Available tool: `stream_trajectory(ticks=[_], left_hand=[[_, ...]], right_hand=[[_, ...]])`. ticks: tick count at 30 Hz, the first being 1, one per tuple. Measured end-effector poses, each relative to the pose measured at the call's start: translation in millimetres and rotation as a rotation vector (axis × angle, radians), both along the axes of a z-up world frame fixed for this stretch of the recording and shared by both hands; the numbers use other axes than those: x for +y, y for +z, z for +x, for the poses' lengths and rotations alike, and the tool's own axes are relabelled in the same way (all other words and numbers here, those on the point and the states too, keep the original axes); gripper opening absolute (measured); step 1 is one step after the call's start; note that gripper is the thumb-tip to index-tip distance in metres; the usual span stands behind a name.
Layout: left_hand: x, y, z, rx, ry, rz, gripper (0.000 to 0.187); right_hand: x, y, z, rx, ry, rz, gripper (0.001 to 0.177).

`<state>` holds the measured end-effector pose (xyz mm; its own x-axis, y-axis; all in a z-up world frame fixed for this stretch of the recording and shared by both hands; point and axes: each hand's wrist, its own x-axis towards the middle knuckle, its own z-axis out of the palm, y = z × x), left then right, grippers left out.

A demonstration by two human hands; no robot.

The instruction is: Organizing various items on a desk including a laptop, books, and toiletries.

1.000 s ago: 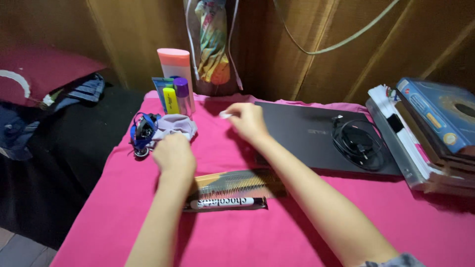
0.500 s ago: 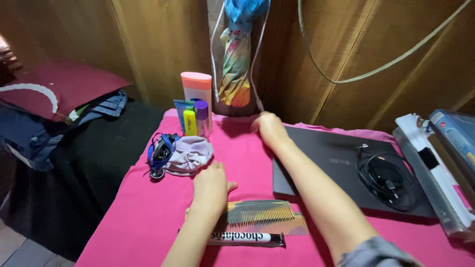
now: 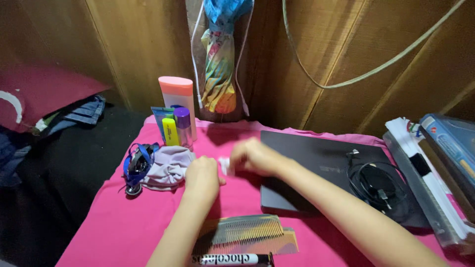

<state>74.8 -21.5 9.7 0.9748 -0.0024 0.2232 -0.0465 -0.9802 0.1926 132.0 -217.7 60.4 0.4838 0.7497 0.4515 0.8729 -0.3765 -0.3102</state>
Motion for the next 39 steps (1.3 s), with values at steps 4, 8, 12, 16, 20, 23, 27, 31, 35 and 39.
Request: stream_trajectory(ticks=[4,8,12,16,20,23,27,31,35,39], left_hand=[[1.0,-5.1,-2.9,0.043,-0.062,0.014,0.051],[2.9,1.7,-0.6,0.020,-0.063,0.023,0.053],[5.0,3.5,-0.5,0.075,-0.082,0.056,0.059],[3.6,0.2,1.2,0.033,-0.080,0.072,0.060],[2.7,2.9,0.9,0.062,-0.076,0.054,0.059],[1.9,9.3,-0.1,0.067,-0.075,0.038,0.059],[2.4,2.3,0.2,0.083,-0.071,0.052,0.057],[-1.2,-2.9,1.6,0.056,-0.082,0.021,0.055],[0.6,1.7,1.3,0.046,-0.089,0.072,0.056],[1.4,2.7,2.2,0.043,-0.089,0.035,0.057]], right_hand=[[-17.7,-16.0,44.2,0.028,-0.012,-0.125,0.013],[-7.0,11.2,24.4,0.036,-0.047,-0.133,0.019],[1.5,10.6,21.2,0.349,0.192,-0.270,0.021],[-13.8,-21.6,102.6,0.185,0.014,-0.265,0.019],[-17.3,-45.0,146.9,0.015,-0.508,-0.181,0.008],[-15.4,-42.5,143.8,0.001,-0.858,-0.003,0.013],[-10.7,-5.8,94.6,0.316,-0.873,0.171,0.010],[-9.8,-12.1,85.3,0.570,-0.592,0.078,0.009],[3.7,-24.3,75.3,0.114,-0.857,-0.073,0.009],[19.2,10.5,26.2,0.242,-0.777,-0.284,0.009]])
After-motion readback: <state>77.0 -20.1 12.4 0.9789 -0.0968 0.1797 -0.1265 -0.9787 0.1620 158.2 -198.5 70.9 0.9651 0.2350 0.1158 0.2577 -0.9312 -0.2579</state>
